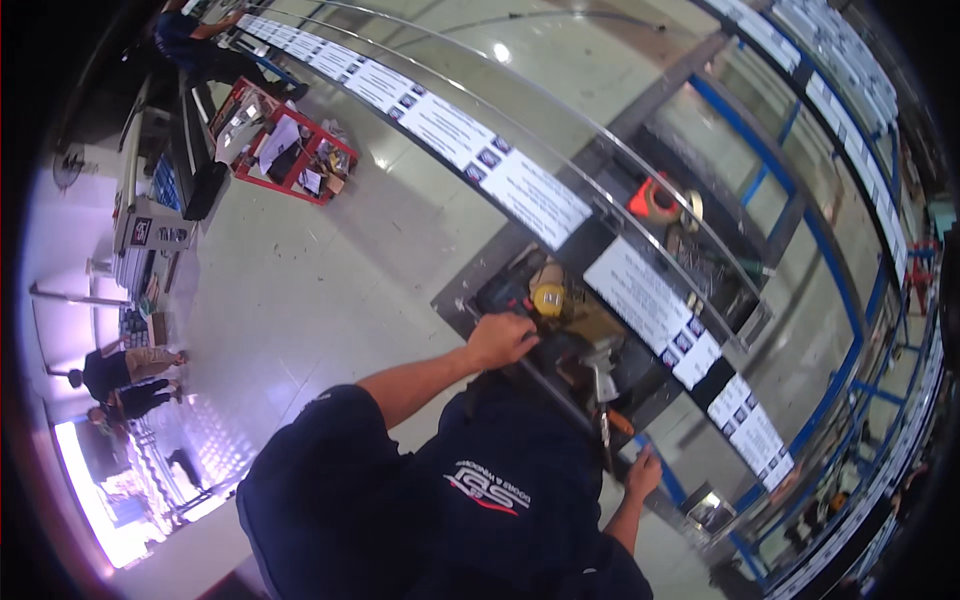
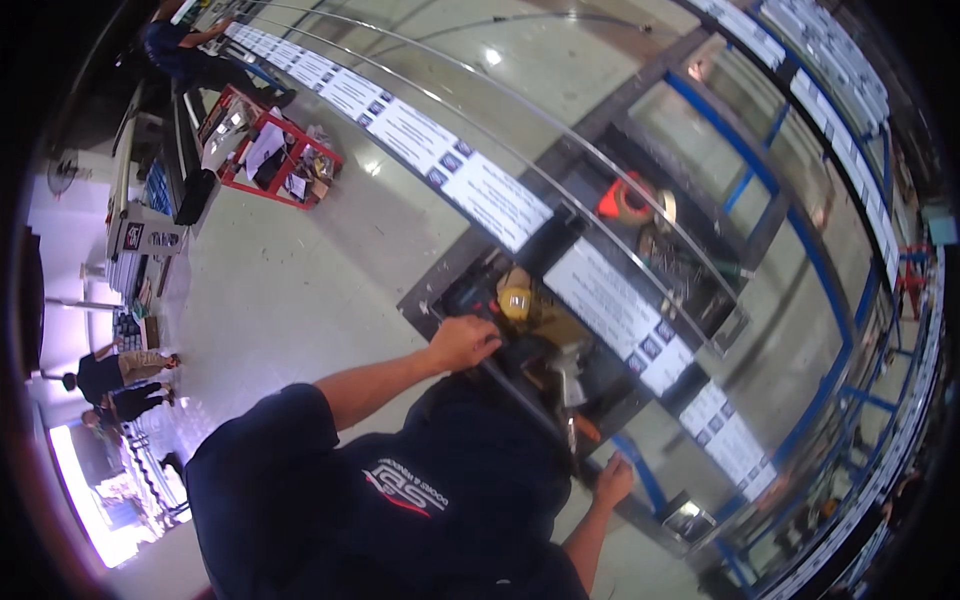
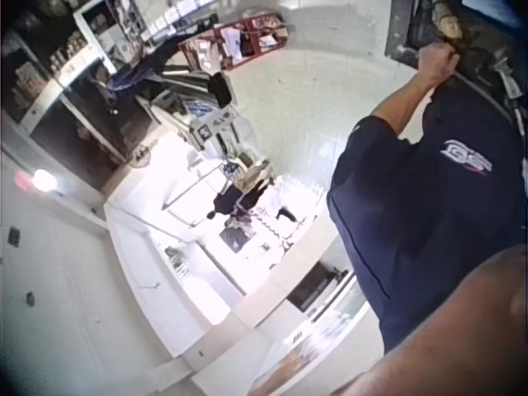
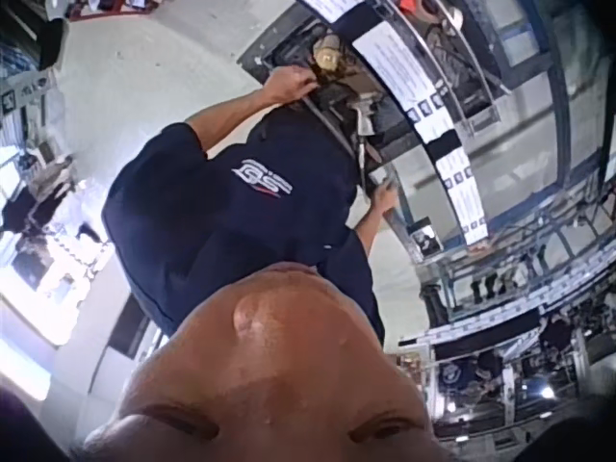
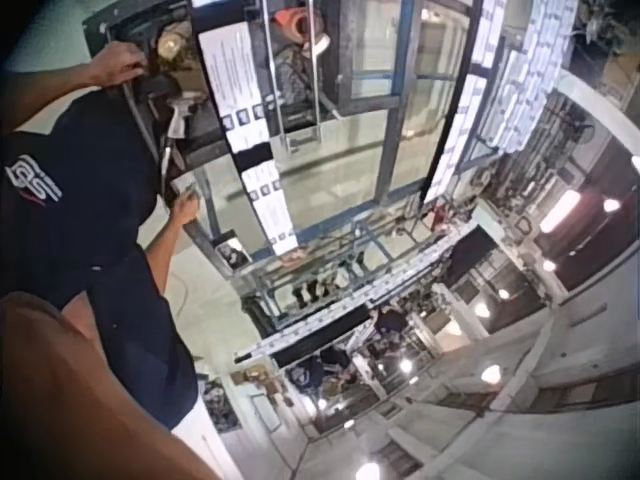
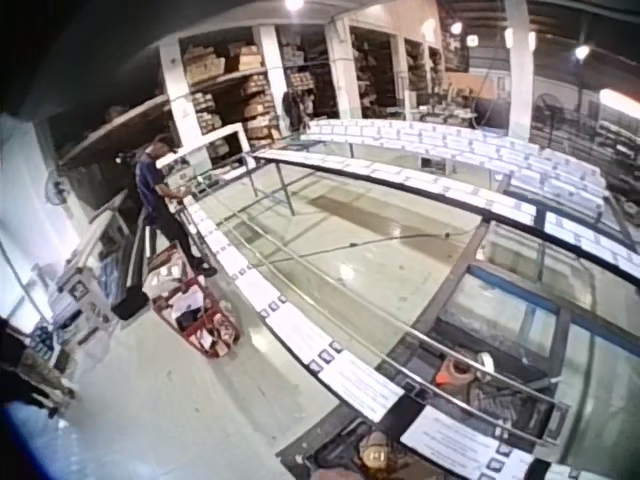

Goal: Assembling and securing components onto a curved metal frame using a drill and measuring tape.

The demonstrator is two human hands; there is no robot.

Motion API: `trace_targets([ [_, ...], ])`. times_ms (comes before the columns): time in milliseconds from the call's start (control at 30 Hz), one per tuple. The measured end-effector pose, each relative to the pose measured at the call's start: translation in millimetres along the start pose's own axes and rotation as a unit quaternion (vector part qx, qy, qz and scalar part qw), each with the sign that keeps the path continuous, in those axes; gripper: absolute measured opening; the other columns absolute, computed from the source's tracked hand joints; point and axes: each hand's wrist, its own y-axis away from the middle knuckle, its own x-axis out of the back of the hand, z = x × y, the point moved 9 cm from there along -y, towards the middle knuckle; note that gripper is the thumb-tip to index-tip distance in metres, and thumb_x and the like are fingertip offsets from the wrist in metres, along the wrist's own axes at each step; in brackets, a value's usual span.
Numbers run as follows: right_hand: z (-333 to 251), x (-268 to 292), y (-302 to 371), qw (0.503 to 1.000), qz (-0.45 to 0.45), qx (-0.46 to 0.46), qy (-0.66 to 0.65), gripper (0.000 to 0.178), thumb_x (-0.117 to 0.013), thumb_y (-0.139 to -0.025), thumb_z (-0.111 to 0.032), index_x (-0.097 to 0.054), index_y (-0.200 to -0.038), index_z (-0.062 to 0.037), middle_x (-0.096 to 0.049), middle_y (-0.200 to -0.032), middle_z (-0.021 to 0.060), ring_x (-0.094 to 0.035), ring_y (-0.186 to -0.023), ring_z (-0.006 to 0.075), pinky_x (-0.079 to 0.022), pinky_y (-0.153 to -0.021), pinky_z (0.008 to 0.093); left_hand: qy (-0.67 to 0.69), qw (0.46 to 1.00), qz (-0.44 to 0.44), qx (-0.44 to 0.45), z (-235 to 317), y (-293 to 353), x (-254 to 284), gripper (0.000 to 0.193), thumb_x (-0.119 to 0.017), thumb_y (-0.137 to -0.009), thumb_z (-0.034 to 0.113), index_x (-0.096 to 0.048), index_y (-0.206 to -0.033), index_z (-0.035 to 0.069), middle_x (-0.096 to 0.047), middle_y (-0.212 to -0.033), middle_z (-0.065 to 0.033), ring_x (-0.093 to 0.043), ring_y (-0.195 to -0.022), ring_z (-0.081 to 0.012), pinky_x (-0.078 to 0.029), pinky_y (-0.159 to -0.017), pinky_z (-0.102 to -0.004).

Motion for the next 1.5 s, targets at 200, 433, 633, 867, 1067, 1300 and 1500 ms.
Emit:
trace_targets([
  [200,-20.1,15.4,7.5,0.987,0.092,-0.062,0.117,0.052,-0.054,-0.106,-0.051,-0.073,-0.088,-0.0054,-0.073,-0.085,0.0185,-0.071,-0.079,0.0431,-0.052,-0.067,0.0548,-0.039,0.992,-0.108,0.056,-15.6,-2.8,-27.7,0.025,-0.067,-0.095,0.034,-0.069,-0.090,0.010,-0.072,-0.087,-0.0126,-0.071,-0.088,-0.0353,-0.057,-0.073,-0.0499],
  [433,-28.5,23.3,13.1,0.989,0.115,-0.065,0.071,0.041,-0.062,-0.102,-0.041,-0.069,-0.080,-0.0069,-0.072,-0.082,0.0156,-0.070,-0.076,0.0400,-0.051,-0.064,0.0522,-0.033,0.990,-0.083,0.112,-14.5,-2.2,-27.8,0.022,-0.073,-0.092,0.033,-0.075,-0.092,0.012,-0.070,-0.077,-0.0093,-0.071,-0.075,-0.0316,-0.055,-0.066,-0.0431],
  [633,-29.6,26.4,14.7,0.989,0.105,-0.069,0.082,0.035,-0.065,-0.099,-0.036,-0.067,-0.080,-0.0070,-0.071,-0.082,0.0141,-0.069,-0.074,0.0399,-0.051,-0.065,0.0505,0.127,0.950,0.005,0.286,-31.7,-58.0,-48.3,0.044,-0.067,-0.097,0.044,-0.074,-0.086,0.002,-0.074,-0.076,-0.0148,-0.074,-0.073,-0.0375,-0.056,-0.070,-0.0494],
  [867,-32.3,25.6,12.2,0.989,0.113,-0.073,0.058,0.031,-0.067,-0.097,-0.032,-0.066,-0.080,-0.0071,-0.069,-0.081,0.0137,-0.068,-0.073,0.0397,-0.051,-0.065,0.0494,0.000,0.922,-0.007,0.388,-60.9,-113.9,-76.2,0.052,-0.073,-0.089,0.048,-0.074,-0.107,-0.001,-0.076,-0.106,-0.0240,-0.073,-0.106,-0.0419,-0.059,-0.092,-0.0496],
  [1067,-25.5,24.7,11.3,0.990,0.113,-0.072,0.049,0.028,-0.067,-0.097,-0.030,-0.067,-0.080,-0.0073,-0.069,-0.082,0.0133,-0.068,-0.075,0.0387,-0.052,-0.065,0.0480,-0.122,0.985,-0.014,0.121,-8.9,-117.7,-85.9,0.043,-0.072,-0.092,0.042,-0.075,-0.103,0.000,-0.075,-0.100,-0.0229,-0.072,-0.098,-0.0434,-0.059,-0.088,-0.0509],
  [1300,-24.0,23.1,12.0,0.989,0.118,-0.074,0.046,0.024,-0.068,-0.096,-0.027,-0.066,-0.081,-0.0079,-0.068,-0.083,0.0123,-0.067,-0.075,0.0377,-0.051,-0.065,0.0467,0.075,0.975,-0.178,0.114,8.6,-110.6,-111.7,0.034,-0.072,-0.090,0.030,-0.075,-0.106,0.001,-0.073,-0.099,-0.0267,-0.070,-0.096,-0.0453,-0.056,-0.089,-0.0526],
  [1500,-25.0,23.0,13.4,0.990,0.114,-0.071,0.052,0.026,-0.068,-0.095,-0.027,-0.063,-0.079,-0.0082,-0.067,-0.082,0.0116,-0.067,-0.075,0.0371,-0.051,-0.065,0.0469,-0.265,0.963,0.046,-0.034,-11.6,-144.0,-99.8,0.041,-0.068,-0.091,0.031,-0.072,-0.124,0.007,-0.070,-0.122,-0.0179,-0.064,-0.116,-0.0365,-0.051,-0.097,-0.0500],
])
